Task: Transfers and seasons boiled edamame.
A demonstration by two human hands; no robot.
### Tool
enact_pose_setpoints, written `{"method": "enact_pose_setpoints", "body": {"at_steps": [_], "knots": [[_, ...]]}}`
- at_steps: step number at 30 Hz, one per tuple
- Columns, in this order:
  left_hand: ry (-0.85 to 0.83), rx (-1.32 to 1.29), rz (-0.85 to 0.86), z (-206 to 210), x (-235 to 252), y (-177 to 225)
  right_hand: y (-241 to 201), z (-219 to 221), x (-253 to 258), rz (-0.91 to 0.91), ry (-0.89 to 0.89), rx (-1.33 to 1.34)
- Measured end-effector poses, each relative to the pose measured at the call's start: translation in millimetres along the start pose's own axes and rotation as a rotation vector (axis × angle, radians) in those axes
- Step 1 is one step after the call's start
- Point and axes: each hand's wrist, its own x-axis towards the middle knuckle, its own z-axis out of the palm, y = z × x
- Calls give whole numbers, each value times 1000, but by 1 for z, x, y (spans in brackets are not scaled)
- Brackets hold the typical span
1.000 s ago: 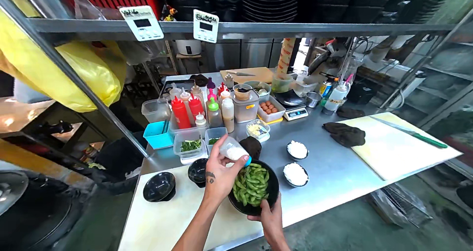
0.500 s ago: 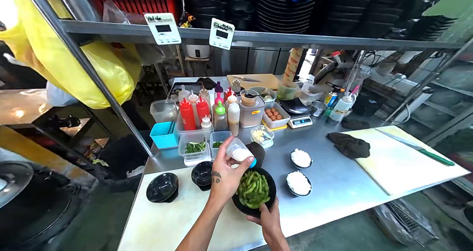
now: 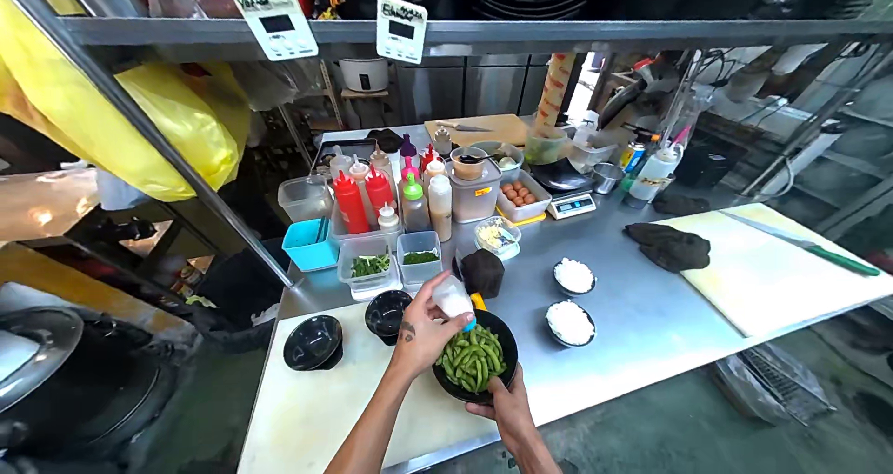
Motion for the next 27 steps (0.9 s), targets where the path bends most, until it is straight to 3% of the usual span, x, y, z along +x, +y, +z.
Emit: {"method": "enact_pose_setpoints", "body": {"at_steps": [4,6,14,20,25,27], "knots": [[101,90,31,-6,-9,-16,-1,-1,2,14,-5,5],[132,-6,65,-3,-4,-14,-4,0,5,10,-5,5],[32,-55,33,7,17,0,-9,2,4,2,-46,-33],[107,-198,99,-3,13,44,-13,11,-10,-281,-17,-91],[170,-178,140,-15,14,47,-20,10,-11,17,28,-8],[190,-194,121,-18,13,43,-23,11,-18,25,22,16]]}}
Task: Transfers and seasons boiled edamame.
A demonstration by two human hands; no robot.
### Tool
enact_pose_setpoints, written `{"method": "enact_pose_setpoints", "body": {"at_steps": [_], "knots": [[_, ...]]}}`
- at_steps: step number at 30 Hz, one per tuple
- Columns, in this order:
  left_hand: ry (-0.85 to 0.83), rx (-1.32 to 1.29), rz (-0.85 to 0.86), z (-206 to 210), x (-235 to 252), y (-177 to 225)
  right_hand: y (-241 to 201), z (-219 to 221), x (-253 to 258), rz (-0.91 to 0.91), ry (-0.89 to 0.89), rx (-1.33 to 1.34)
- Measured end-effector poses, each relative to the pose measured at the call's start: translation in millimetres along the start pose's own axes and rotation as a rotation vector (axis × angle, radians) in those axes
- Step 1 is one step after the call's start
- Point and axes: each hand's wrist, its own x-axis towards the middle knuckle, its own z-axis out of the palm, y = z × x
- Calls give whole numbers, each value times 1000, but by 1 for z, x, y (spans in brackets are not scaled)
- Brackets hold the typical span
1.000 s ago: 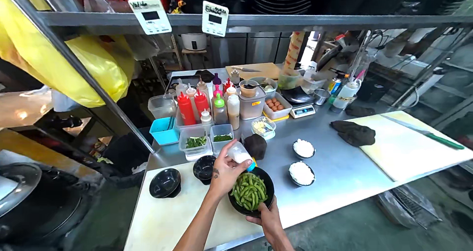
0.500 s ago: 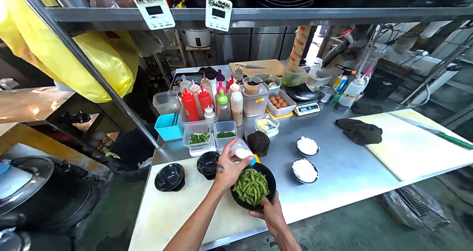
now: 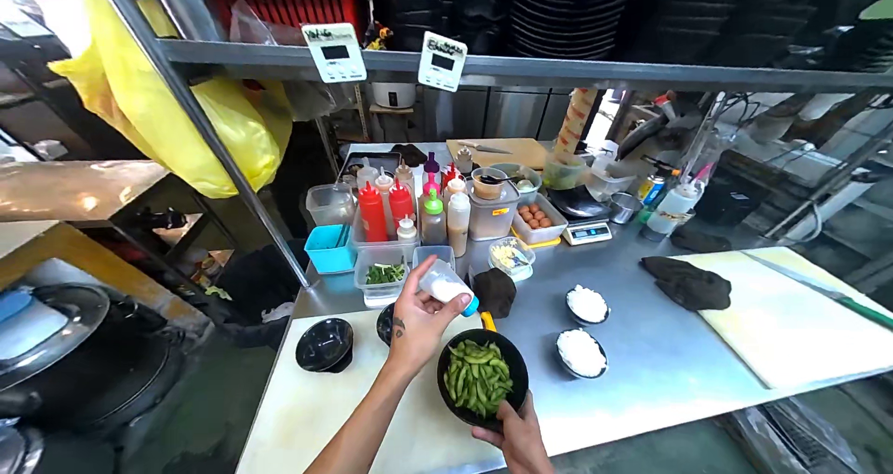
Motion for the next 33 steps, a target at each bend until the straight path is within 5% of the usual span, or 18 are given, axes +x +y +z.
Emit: {"method": "enact_pose_setpoints", "body": {"at_steps": [4,12,17,21,33], "knots": [[25,-1,-30,-2,-3,0,13,8,1,-274,-25,-1],[-74,-51,-55,-4,-5,7,24,9,5,-35,39,5],[-217,319,-50,-11,-12,-26,31,8,7,-36,2,2],[-143,151,-111,-4,-14,-34,34,5,7,-13,6,-4],[-29,219,-124,-9,-26,-34,27,8,10,-24,-14,-27]]}}
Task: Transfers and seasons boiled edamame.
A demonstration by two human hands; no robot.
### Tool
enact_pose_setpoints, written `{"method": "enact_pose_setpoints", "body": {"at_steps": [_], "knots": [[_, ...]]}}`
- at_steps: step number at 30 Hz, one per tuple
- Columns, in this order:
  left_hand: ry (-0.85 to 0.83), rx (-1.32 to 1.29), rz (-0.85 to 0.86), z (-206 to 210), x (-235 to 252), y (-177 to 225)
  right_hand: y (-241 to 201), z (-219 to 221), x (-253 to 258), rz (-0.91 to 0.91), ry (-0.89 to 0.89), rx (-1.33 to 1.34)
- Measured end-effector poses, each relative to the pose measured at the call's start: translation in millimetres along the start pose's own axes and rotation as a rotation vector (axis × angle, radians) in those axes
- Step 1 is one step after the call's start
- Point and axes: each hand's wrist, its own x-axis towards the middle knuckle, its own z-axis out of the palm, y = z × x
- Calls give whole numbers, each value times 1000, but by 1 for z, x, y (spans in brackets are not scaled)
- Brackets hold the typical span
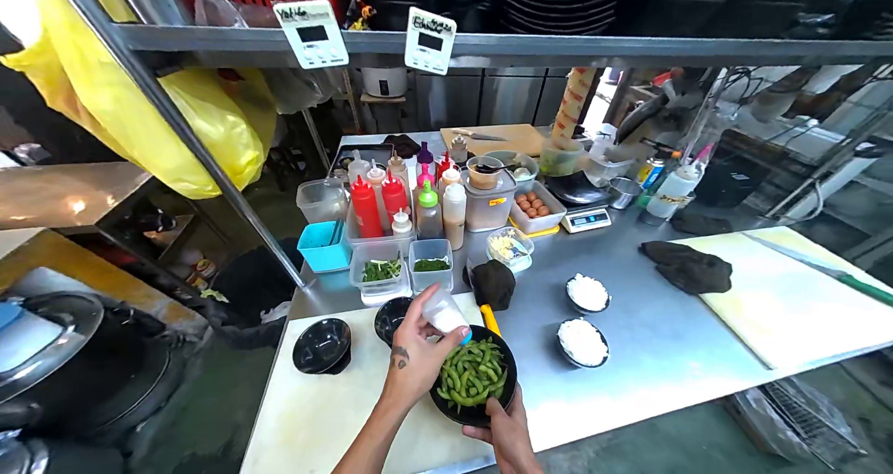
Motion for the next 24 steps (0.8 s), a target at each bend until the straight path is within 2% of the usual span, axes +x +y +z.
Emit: {"method": "enact_pose_setpoints", "body": {"at_steps": [5,6,11,13,17,20,24], "knots": [[86,-36,93,-5,1,27,-2,6,-5,-297,-17,-43],[85,-30,110,-6,1,31,-1,4,-3,-291,-14,-48],[94,-14,79,-7,10,39,-22,3,-11,24,15,-7],[101,-14,73,-5,10,39,-31,4,-22,8,5,18],[83,-32,138,-4,14,47,-19,11,-17,-269,-26,31],[49,-74,174,-2,16,56,-15,9,0,-164,-12,20],[-26,-178,91,1,21,57,-15,6,3,-74,13,14]]}}
